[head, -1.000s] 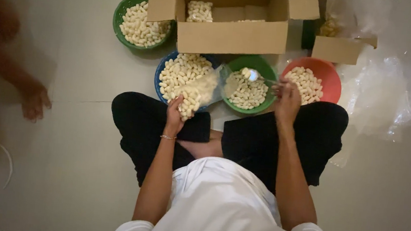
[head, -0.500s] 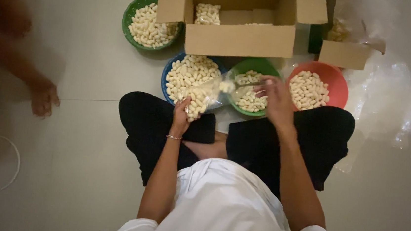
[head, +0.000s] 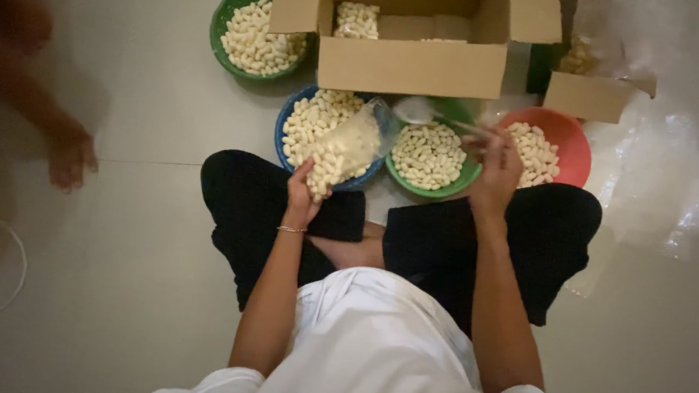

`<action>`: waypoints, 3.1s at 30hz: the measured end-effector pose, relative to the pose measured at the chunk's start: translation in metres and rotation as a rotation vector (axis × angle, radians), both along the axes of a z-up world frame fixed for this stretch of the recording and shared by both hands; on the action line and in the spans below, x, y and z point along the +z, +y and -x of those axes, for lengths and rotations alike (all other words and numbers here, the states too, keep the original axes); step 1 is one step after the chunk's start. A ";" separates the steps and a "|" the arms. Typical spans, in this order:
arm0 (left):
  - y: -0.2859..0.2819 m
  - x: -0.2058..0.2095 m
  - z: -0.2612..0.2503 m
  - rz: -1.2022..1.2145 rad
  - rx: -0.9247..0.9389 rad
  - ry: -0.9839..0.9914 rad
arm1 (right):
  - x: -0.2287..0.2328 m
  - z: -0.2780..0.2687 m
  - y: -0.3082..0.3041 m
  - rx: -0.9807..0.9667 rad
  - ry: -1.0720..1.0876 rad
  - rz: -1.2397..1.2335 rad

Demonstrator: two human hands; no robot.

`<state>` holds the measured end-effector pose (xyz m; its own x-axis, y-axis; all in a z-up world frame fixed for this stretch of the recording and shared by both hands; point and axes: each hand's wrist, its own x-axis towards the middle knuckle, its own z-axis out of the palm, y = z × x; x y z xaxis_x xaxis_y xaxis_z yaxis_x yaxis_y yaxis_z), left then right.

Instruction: Packing small white snacks from bowls into plastic bags using a spoon and hands while sitting on the floor.

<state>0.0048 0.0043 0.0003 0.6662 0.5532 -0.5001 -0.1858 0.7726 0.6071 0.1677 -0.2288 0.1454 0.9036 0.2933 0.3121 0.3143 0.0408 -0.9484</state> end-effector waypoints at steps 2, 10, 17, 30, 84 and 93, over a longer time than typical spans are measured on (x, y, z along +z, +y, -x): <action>0.001 -0.007 0.000 -0.005 -0.009 0.016 | -0.022 -0.019 -0.015 -0.076 0.002 0.014; 0.002 -0.010 0.000 0.002 -0.028 0.043 | -0.098 -0.021 -0.022 0.148 0.052 0.488; -0.001 0.002 0.001 -0.009 -0.030 0.093 | -0.086 -0.009 -0.011 -0.047 -0.040 0.520; -0.003 0.009 0.000 -0.021 -0.005 0.074 | -0.115 -0.045 -0.025 -0.174 0.014 0.698; 0.005 -0.025 0.001 -0.029 -0.011 0.058 | -0.188 -0.063 -0.007 0.051 0.586 0.145; -0.003 0.005 -0.004 -0.057 0.012 0.080 | -0.142 -0.049 -0.018 0.030 0.484 0.030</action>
